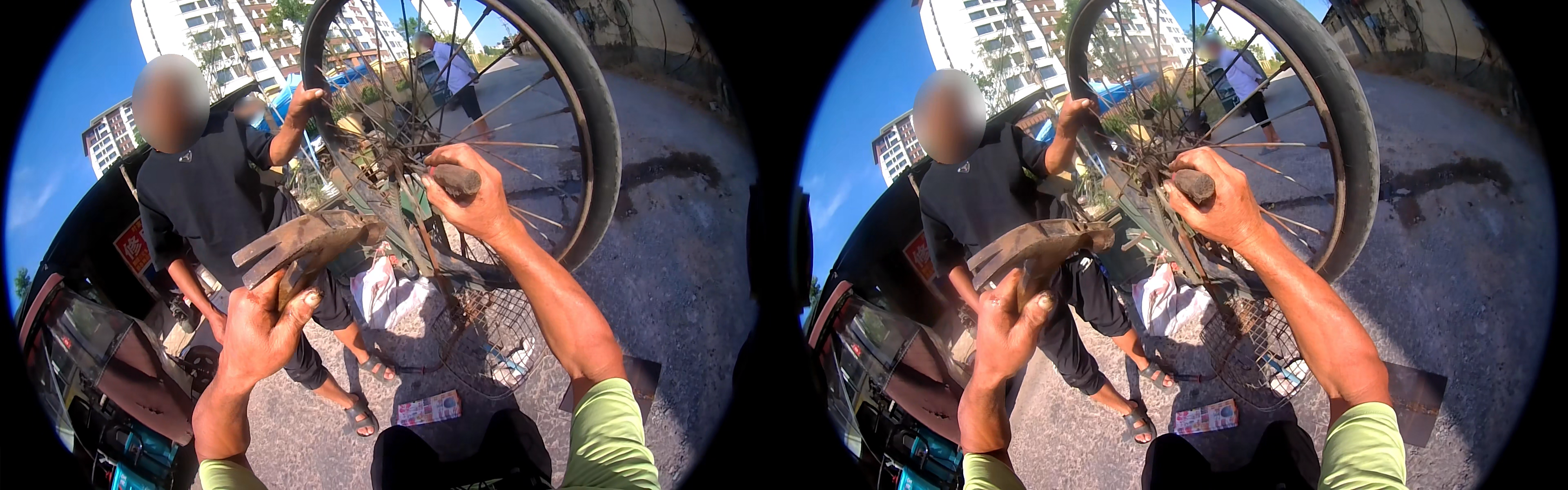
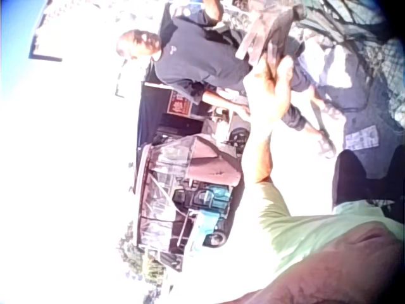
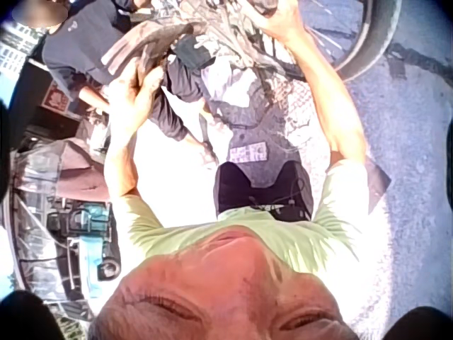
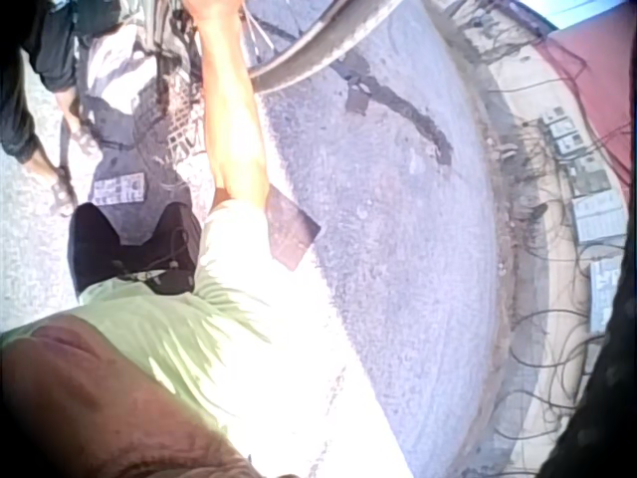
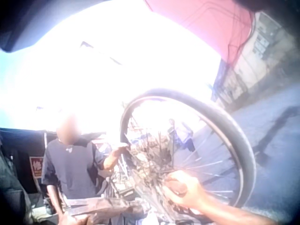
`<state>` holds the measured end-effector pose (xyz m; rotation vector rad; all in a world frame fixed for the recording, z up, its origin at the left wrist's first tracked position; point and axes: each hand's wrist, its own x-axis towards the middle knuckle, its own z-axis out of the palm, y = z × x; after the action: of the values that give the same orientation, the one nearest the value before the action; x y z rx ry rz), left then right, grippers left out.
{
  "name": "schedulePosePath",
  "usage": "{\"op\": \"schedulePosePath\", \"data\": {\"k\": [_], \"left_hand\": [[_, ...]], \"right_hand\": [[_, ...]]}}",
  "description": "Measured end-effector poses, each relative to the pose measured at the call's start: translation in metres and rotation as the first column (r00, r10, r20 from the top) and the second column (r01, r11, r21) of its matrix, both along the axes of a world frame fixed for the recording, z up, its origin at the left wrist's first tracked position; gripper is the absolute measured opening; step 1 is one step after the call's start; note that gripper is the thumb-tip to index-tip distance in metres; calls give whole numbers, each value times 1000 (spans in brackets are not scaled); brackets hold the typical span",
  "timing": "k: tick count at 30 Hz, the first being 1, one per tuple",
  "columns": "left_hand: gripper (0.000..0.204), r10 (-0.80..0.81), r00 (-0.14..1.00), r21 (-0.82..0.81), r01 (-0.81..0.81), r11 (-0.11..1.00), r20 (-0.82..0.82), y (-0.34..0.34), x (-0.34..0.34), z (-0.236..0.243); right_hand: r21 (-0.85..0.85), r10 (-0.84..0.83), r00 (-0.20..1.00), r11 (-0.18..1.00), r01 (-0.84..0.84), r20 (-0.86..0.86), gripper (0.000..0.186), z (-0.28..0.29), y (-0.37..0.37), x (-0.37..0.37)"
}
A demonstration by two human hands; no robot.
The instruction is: The person repairs a bicycle wheel by using a hammer and a metal bar to adjust the spokes. They repeatedly strike the spokes to true the wheel while another person holds the wheel steady. The task involves precise manual coordination to align the wheel structure.
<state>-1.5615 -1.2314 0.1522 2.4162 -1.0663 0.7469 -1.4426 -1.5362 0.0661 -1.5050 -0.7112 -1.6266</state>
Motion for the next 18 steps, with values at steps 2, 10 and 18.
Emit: {"op": "schedulePosePath", "data": {"k": [2, 10, 18], "left_hand": [[35, -9, 999, -7, 9, 1000, -35, 4, 1, -9], [32, -22, 990, 48, 29, 998, -137, 3, -10, -33], [31, -38, 955, 56, 58, 997, -296, -5, -5, -50]], "right_hand": [[-5, 1, 1000, 1000, -1, 18, 25, -2, 0, -1], [-1, -36, 999, 999, 36, 7, 27, -4, 6, -7], [-7, -29, 999, 1000, 29, 27, 33, -24, 12, -2]]}}
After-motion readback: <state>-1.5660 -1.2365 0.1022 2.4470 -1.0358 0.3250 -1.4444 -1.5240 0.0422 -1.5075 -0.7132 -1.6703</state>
